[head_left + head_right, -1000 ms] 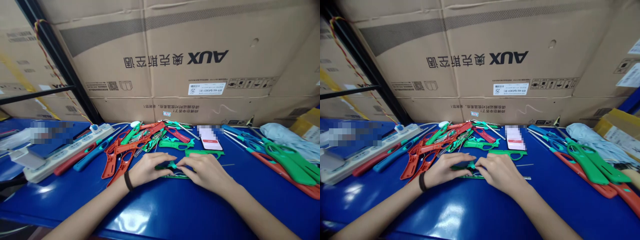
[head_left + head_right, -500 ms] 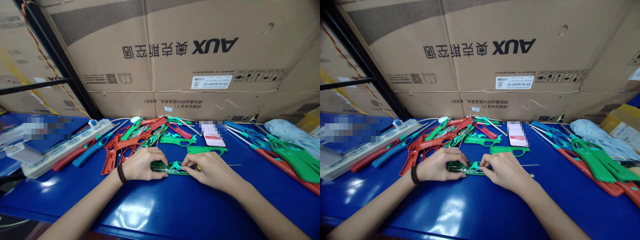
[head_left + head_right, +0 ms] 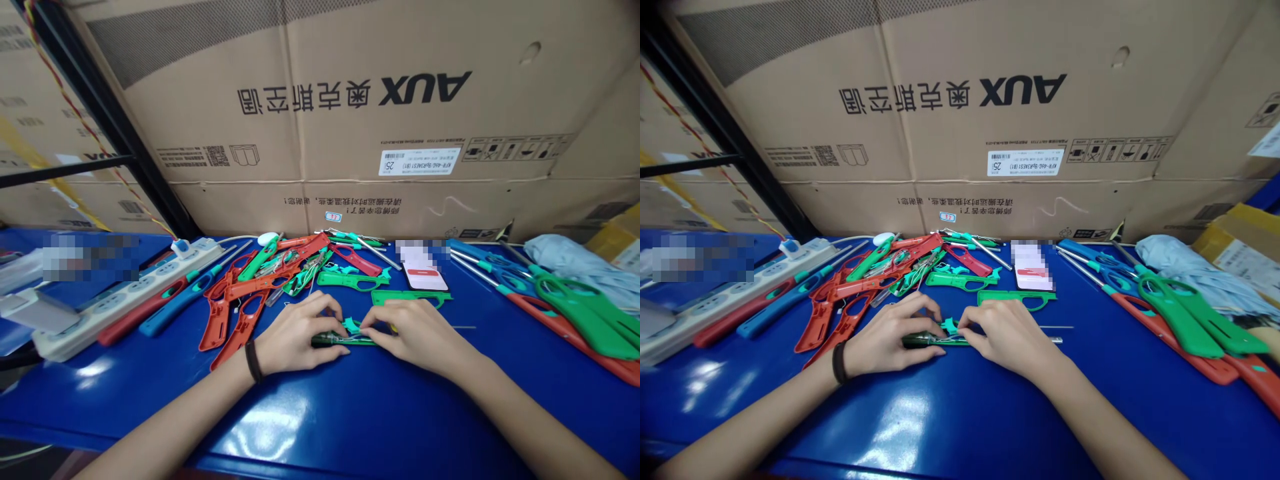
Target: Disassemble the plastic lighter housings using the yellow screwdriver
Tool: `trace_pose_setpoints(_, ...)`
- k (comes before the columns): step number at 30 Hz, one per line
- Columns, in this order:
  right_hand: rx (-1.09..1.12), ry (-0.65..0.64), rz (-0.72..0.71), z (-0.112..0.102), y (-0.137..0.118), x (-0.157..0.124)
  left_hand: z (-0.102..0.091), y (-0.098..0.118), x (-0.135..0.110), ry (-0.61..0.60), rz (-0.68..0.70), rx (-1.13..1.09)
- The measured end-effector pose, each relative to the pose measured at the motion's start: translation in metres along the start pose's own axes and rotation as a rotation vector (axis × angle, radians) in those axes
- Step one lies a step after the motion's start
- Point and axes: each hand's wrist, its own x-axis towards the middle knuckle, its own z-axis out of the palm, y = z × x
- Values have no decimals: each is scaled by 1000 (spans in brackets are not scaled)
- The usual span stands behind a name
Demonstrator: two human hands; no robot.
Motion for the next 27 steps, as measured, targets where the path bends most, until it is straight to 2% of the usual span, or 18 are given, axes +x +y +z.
trace_pose_setpoints(4,45,6,-48,1,-1,0,2,0,-2,4,31,16)
trace_pose_setpoints(9,49,-10,-34,-1,-3,-1,4,-4,-4,1,93,28)
trace_pose_setpoints(27,29,-54,-32,-4,1,1,4,-4,-2,20,99,-12)
